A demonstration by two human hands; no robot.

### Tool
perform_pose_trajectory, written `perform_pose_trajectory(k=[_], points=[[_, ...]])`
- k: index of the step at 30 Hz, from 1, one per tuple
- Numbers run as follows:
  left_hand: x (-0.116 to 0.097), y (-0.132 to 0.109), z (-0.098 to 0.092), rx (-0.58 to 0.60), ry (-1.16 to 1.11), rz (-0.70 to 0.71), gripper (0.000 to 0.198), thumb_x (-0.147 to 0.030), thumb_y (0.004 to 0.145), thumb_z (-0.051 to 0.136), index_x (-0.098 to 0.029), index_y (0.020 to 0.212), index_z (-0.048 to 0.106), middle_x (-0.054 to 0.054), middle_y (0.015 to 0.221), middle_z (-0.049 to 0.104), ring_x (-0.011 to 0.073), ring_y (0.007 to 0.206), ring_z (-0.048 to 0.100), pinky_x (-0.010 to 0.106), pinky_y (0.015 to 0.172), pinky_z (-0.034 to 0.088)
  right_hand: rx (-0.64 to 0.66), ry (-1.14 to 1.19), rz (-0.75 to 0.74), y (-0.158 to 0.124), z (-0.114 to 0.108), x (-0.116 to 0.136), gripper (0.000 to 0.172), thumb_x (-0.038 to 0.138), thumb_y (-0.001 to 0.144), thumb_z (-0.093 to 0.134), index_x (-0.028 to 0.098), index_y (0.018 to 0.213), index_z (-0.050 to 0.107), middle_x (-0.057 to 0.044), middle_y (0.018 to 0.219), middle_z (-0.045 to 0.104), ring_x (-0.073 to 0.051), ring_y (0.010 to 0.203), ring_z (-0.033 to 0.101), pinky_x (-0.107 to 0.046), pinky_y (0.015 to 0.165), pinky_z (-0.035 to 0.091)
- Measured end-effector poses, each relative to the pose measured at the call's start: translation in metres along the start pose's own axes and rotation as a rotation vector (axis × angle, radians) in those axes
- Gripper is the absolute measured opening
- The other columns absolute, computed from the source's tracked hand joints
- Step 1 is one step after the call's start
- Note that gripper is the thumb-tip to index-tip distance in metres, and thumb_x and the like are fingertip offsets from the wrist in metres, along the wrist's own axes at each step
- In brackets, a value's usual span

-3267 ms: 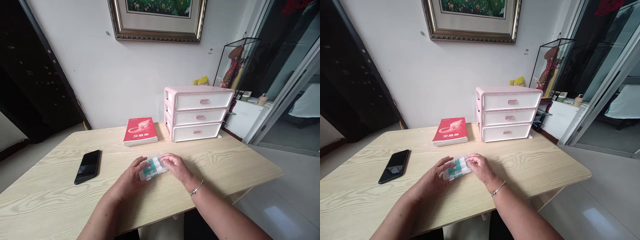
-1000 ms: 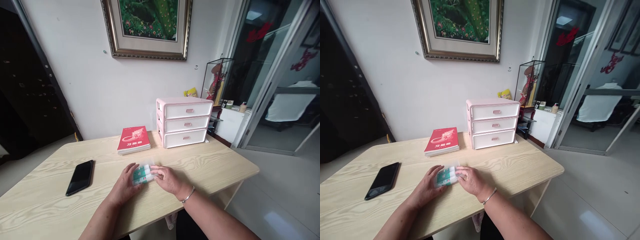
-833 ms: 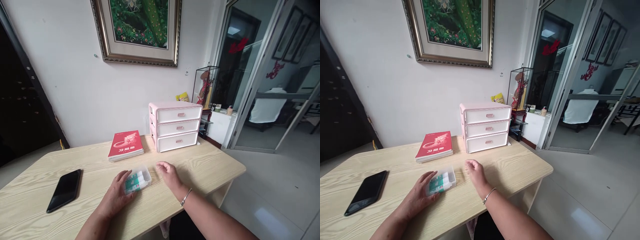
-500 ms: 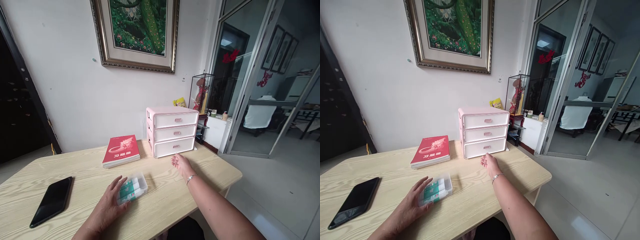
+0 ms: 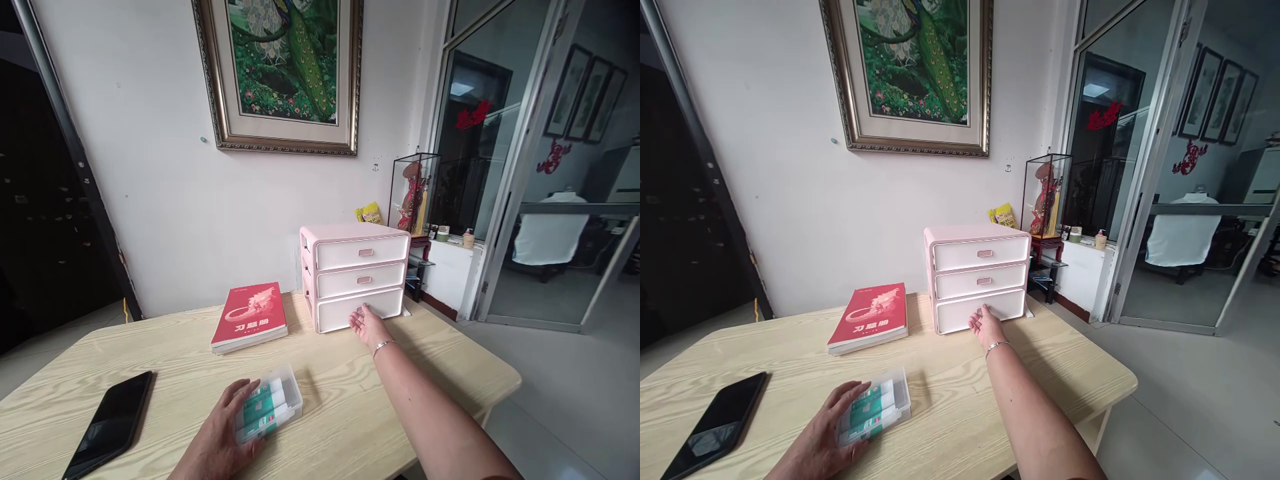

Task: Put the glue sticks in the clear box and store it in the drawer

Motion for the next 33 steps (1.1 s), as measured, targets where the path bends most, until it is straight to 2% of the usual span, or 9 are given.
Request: perform_pose_trajectory(k=[5, 9, 15, 19, 22, 26, 30, 33], points=[[-0.006, 0.002, -0.002, 0.015, -0.045, -0.002, 0.069, -0.025, 0.069, 0.073, -0.030, 0.136, 0.056, 0.011, 0.136, 0.053, 0.0292, 0.122, 0.058, 0.040, 0.103, 0.050, -0.016, -0.039, -0.029, 0.004, 0.002, 0.004, 0.025, 0.039, 0.089, 0.062, 0.019, 0.079, 0.052, 0.000, 0.062, 0.061, -0.013, 0.054, 0.063, -0.022, 0.052, 0.055], [-0.010, 0.002, -0.003, 0.014, -0.070, -0.017, 0.064, -0.028, 0.071, 0.073, -0.029, 0.133, 0.058, 0.012, 0.134, 0.055, 0.0302, 0.123, 0.057, 0.043, 0.104, 0.049, -0.035, -0.055, -0.058, -0.006, -0.006, 0.005, 0.020, 0.032, 0.090, 0.058, 0.017, 0.076, 0.053, 0.001, 0.058, 0.060, -0.011, 0.051, 0.062, -0.020, 0.051, 0.054], [-0.015, 0.000, -0.008, -0.011, -0.228, -0.071, 0.054, -0.043, 0.074, 0.072, -0.031, 0.126, 0.064, 0.011, 0.134, 0.054, 0.0339, 0.129, 0.052, 0.048, 0.106, 0.046, -0.034, -0.080, -0.091, -0.035, -0.042, 0.001, 0.020, 0.034, 0.084, 0.062, 0.016, 0.077, 0.057, -0.001, 0.057, 0.062, -0.012, 0.050, 0.063, -0.019, 0.046, 0.051], [-0.025, 0.005, -0.015, -0.084, -0.329, -0.148, 0.057, -0.053, 0.071, 0.073, -0.030, 0.123, 0.066, 0.009, 0.136, 0.051, 0.0353, 0.134, 0.046, 0.049, 0.109, 0.044, -0.045, -0.099, -0.090, -0.058, -0.072, 0.000, 0.018, 0.032, 0.081, 0.063, 0.016, 0.075, 0.059, -0.002, 0.058, 0.064, -0.014, 0.050, 0.064, -0.019, 0.042, 0.048], [-0.049, 0.019, -0.019, -0.085, -0.338, -0.116, 0.061, -0.053, 0.072, 0.075, -0.031, 0.127, 0.062, 0.009, 0.138, 0.048, 0.0343, 0.134, 0.045, 0.049, 0.110, 0.042, -0.041, -0.109, -0.094, -0.073, -0.086, 0.000, 0.015, 0.029, 0.078, 0.064, 0.015, 0.073, 0.060, -0.003, 0.059, 0.065, -0.014, 0.051, 0.064, -0.019, 0.040, 0.046], [-0.090, 0.048, -0.030, -0.079, -0.317, -0.008, 0.063, -0.048, 0.076, 0.074, -0.028, 0.132, 0.057, 0.011, 0.140, 0.045, 0.0328, 0.132, 0.045, 0.048, 0.109, 0.043, -0.018, -0.109, -0.124, -0.086, -0.091, 0.002, 0.015, 0.029, 0.078, 0.063, 0.015, 0.076, 0.062, -0.002, 0.061, 0.065, -0.013, 0.053, 0.064, -0.019, 0.042, 0.046], [-0.130, 0.091, -0.034, -0.049, -0.292, 0.093, 0.063, -0.046, 0.074, 0.077, -0.028, 0.131, 0.058, 0.010, 0.137, 0.047, 0.0302, 0.123, 0.054, 0.042, 0.097, 0.053, 0.000, -0.082, -0.163, -0.092, -0.088, 0.002, 0.016, 0.031, 0.079, 0.061, 0.015, 0.076, 0.061, -0.001, 0.059, 0.063, -0.012, 0.052, 0.062, -0.019, 0.043, 0.045], [-0.158, 0.128, -0.023, -0.023, -0.285, 0.164, 0.060, -0.043, 0.074, 0.077, -0.028, 0.129, 0.059, 0.010, 0.129, 0.054, 0.0273, 0.113, 0.060, 0.038, 0.087, 0.057, 0.014, -0.050, -0.199, -0.094, -0.085, 0.002, 0.016, 0.032, 0.078, 0.062, 0.016, 0.075, 0.059, 0.001, 0.058, 0.061, -0.011, 0.050, 0.060, -0.019, 0.043, 0.043]])
Point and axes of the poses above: each hand's wrist, its own y-axis towards the middle knuckle, its own z-axis out of the palm, x = y × z, the point moved 9 cm from there along y, towards the middle knuckle
